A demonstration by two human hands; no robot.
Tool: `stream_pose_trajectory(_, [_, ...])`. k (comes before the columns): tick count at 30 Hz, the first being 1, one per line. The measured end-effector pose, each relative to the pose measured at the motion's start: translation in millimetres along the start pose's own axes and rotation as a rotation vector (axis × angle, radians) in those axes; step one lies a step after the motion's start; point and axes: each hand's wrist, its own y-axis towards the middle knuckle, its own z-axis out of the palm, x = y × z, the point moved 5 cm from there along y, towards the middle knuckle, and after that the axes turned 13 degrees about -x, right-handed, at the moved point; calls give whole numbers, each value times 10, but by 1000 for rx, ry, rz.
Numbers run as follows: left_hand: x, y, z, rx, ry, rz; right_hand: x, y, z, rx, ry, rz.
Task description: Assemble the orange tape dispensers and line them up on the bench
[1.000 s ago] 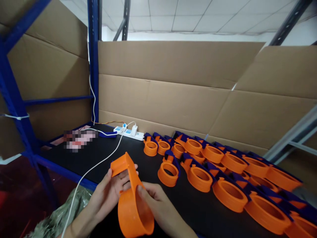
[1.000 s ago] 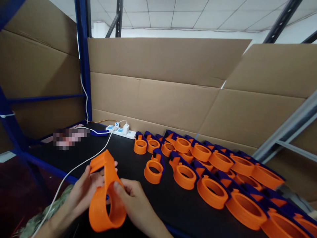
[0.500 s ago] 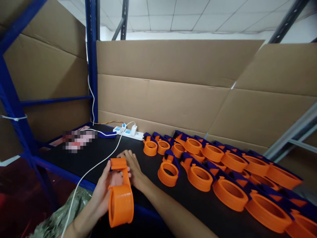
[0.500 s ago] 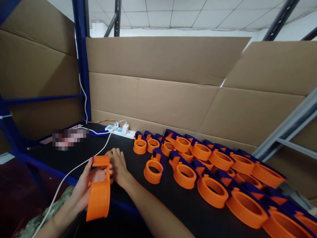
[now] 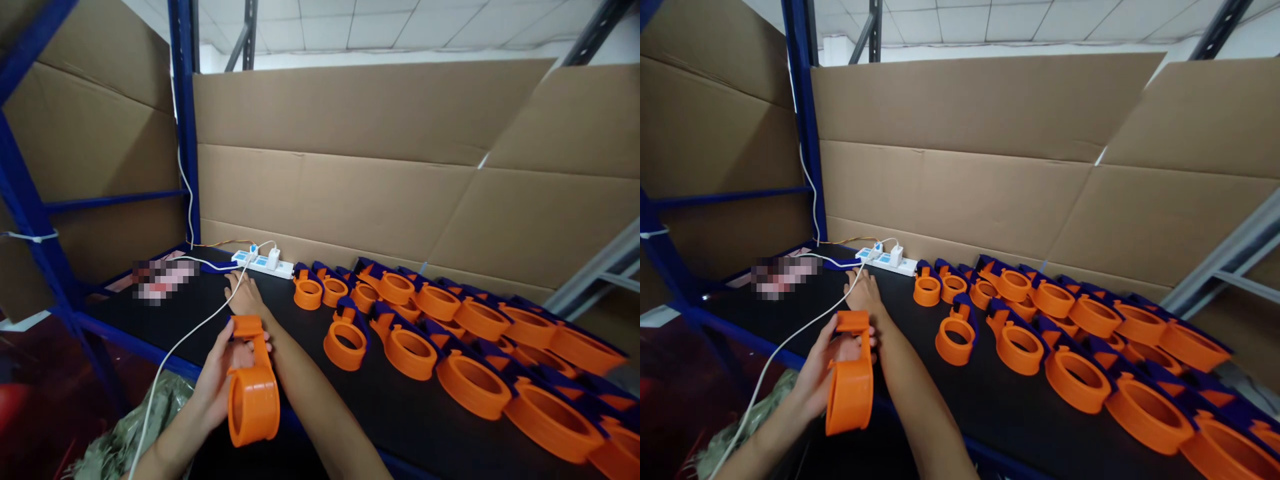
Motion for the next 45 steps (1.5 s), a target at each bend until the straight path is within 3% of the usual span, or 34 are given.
stream_pose_trajectory(10, [3, 4, 2, 16, -5, 11, -64, -7, 141, 145, 15, 64])
stream_pose_trajectory(20, [7, -4, 2, 3, -1, -27, -129, -112, -96, 191, -106, 157])
stream_pose_trajectory(27, [-1, -6, -1, -3, -6, -15, -162, -511, -592, 255, -216, 249])
stream_pose_trajectory(33, [18, -15, -5, 27, 5, -15, -52, -1140, -1156, 235, -296, 303])
stream_pose_trajectory(39, [19, -9, -25, 12, 35, 20, 42, -1699, -1531, 44, -220, 338])
stream_pose_trajectory(45, [42, -17, -5, 48, 60, -24, 178, -1768, -1874, -182, 84, 314])
